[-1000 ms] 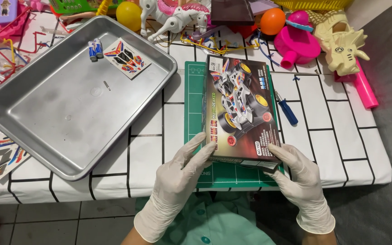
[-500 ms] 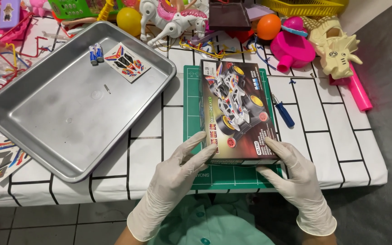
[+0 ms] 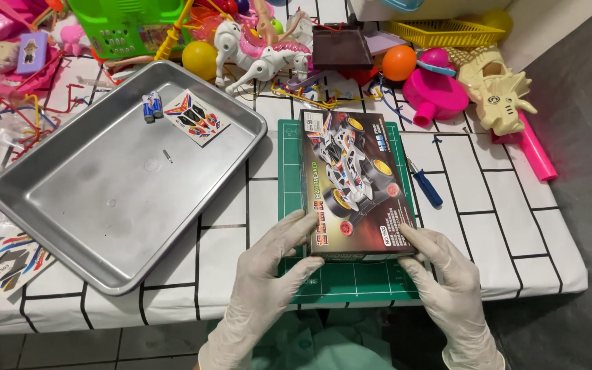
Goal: Assembling a small motorized toy car using a screwdriver and then placing it into its original cardboard packaging box.
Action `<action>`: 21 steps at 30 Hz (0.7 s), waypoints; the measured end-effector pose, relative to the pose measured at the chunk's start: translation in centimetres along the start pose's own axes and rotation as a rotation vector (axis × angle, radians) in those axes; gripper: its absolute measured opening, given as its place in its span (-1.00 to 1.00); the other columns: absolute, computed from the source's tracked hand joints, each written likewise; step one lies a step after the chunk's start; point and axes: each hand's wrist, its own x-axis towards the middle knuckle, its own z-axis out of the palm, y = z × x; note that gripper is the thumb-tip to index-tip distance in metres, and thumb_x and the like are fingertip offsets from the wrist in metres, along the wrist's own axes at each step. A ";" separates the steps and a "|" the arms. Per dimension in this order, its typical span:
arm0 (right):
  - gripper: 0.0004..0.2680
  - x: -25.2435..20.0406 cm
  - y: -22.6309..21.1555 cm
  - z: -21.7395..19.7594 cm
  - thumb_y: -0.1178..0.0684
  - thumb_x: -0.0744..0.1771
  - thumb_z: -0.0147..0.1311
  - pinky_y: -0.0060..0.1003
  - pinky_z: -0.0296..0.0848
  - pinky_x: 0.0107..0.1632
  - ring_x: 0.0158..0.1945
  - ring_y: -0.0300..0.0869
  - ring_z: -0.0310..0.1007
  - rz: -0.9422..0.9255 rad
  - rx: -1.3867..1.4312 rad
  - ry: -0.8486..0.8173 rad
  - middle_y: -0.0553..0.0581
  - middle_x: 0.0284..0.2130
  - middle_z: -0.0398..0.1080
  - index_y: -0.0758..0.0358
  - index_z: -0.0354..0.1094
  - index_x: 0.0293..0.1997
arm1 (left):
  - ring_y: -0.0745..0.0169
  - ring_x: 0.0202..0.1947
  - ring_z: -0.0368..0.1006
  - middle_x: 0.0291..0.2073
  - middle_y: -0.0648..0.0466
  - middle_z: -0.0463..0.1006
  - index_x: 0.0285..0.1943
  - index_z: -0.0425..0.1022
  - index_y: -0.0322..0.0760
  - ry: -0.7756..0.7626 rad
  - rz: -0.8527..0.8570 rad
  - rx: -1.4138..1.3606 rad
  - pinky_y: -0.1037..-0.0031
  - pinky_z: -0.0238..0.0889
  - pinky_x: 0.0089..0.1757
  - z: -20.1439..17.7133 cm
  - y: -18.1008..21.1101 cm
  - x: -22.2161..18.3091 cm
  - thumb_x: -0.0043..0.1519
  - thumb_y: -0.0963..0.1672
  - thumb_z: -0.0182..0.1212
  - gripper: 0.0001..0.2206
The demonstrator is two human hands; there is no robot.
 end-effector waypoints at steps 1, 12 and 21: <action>-0.68 0.0 0.0 0.2 0.21 0.33 0.15 -0.45 0.44 -0.06 -0.10 -0.22 0.43 0.001 0.000 0.005 0.20 0.02 0.47 0.25 0.39 0.25 | 0.09 0.36 0.39 0.26 -0.01 0.55 0.33 0.44 -0.10 -0.004 0.003 0.001 0.44 0.55 -0.02 0.2 -0.1 0.1 0.22 -0.06 0.34 -0.54; -0.74 -0.7 0.0 2.0 0.32 0.34 0.14 -0.21 0.59 0.29 0.15 0.01 0.53 -0.168 -0.119 0.200 0.36 0.09 0.44 0.34 0.40 0.17 | -0.17 0.28 0.51 0.20 -0.08 0.55 0.30 0.43 -0.29 0.137 0.393 0.147 0.12 0.41 0.29 1.6 -2.0 -0.1 0.25 -0.23 0.40 -0.57; -0.48 2.5 -2.3 0.4 -0.25 0.33 -0.12 -0.03 0.45 0.30 0.27 0.10 0.45 0.443 0.225 0.187 0.35 0.17 0.43 0.32 0.21 0.35 | -0.03 0.57 -0.14 0.58 -0.15 -0.04 0.59 -0.06 -0.18 0.023 -0.387 -0.100 0.20 -0.18 0.37 0.8 1.5 1.5 0.22 0.19 -0.02 -0.21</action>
